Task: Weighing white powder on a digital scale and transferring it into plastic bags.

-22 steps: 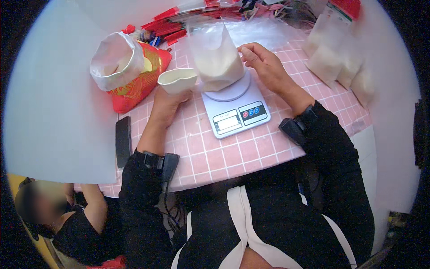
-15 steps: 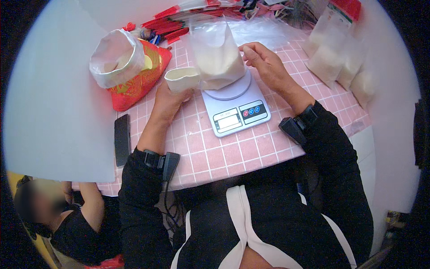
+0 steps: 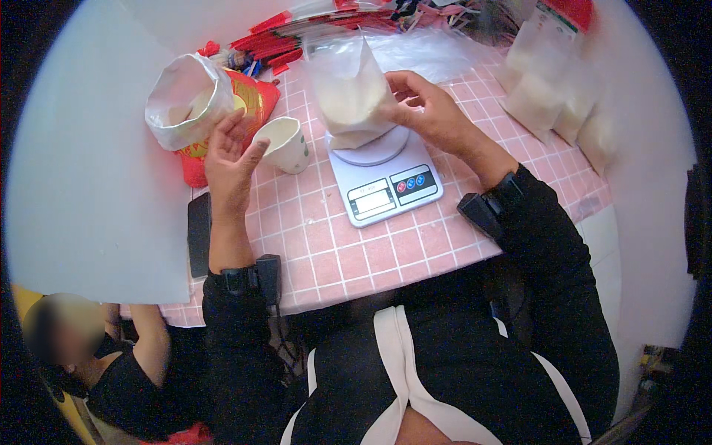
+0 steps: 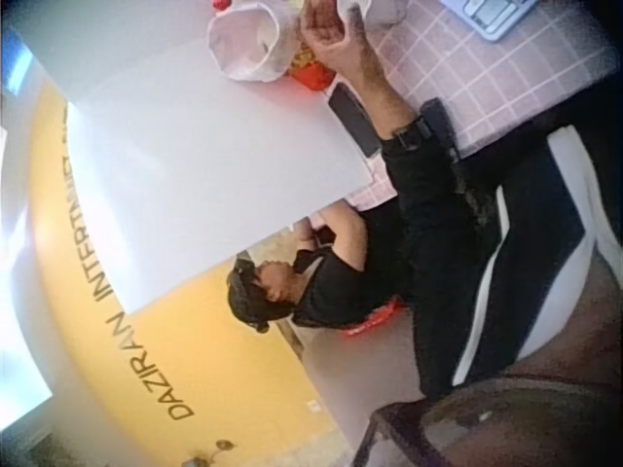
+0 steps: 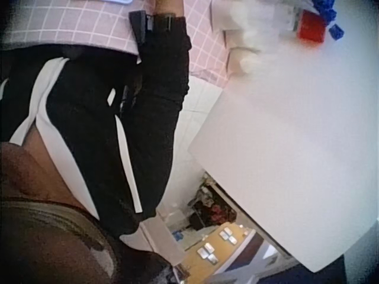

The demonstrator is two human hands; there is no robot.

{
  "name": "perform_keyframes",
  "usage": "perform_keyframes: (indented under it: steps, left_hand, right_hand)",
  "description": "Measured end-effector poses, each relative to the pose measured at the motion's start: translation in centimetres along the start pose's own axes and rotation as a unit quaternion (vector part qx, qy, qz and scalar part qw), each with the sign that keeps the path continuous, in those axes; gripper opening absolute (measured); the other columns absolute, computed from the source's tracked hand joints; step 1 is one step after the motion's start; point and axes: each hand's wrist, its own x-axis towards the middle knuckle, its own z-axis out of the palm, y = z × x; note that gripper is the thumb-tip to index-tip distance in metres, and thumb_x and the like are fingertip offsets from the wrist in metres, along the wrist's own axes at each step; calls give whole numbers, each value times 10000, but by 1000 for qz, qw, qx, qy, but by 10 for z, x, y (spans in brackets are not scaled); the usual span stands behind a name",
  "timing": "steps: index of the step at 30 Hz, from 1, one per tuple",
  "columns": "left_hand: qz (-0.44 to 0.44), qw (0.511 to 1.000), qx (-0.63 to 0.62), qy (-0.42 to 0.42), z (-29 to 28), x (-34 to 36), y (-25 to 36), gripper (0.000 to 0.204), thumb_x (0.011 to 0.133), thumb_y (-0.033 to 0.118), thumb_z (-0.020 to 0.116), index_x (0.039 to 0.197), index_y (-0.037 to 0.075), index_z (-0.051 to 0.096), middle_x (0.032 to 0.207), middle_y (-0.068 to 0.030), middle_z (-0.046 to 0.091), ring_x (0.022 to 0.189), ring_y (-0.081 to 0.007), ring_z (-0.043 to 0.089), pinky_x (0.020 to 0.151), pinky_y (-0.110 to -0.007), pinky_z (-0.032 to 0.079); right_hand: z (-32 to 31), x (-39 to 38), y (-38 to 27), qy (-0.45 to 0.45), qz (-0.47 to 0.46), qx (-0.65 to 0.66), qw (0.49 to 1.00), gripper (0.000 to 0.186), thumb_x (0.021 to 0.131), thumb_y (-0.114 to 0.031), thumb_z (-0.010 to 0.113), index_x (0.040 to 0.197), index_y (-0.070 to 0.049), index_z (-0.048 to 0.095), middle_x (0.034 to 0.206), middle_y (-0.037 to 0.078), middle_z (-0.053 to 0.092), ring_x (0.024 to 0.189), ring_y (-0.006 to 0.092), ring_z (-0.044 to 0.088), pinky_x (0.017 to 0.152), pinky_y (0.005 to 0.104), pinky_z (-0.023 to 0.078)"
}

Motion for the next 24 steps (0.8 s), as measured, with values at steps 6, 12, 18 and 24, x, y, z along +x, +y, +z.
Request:
perform_keyframes:
  steps: [6, 12, 18, 24]
  left_hand:
    - [133, 988, 40, 65, 26, -20, 30, 444, 849, -59, 669, 1251, -33, 480, 1227, -187, 585, 1179, -224, 567, 999, -328, 475]
    - [76, 996, -48, -9, 87, -35, 42, 743, 738, -19, 760, 1366, -36, 365, 1304, -200, 527, 1229, -280, 524, 1063, -382, 411]
    - [-2, 998, 9, -61, 112, -27, 15, 821, 671, 42, 817, 1355, -20, 367, 1277, -186, 538, 1207, -267, 534, 1041, -360, 416]
    - [-45, 996, -25, -75, 122, -12, 11, 622, 657, 51, 839, 1184, 19, 510, 1113, -104, 628, 1024, -198, 617, 900, -325, 510]
  right_hand:
    - [5, -6, -7, -59, 33, 1, 998, 775, 662, -238, 869, 1333, -72, 520, 1217, 126, 627, 1162, 250, 556, 1001, 351, 431]
    - [0, -7, -34, -50, 79, -88, 992, 609, 640, -135, 862, 1195, -34, 634, 1111, 132, 681, 1026, 229, 629, 934, 339, 476]
    - [2, -10, -30, -60, 100, 24, 993, 601, 624, -150, 873, 1179, -67, 658, 1062, 137, 683, 1058, 258, 612, 914, 368, 488]
    - [6, -7, -14, -61, 67, -166, 982, 674, 622, -244, 870, 1230, -94, 622, 1261, 161, 556, 1259, 320, 434, 1083, 397, 339]
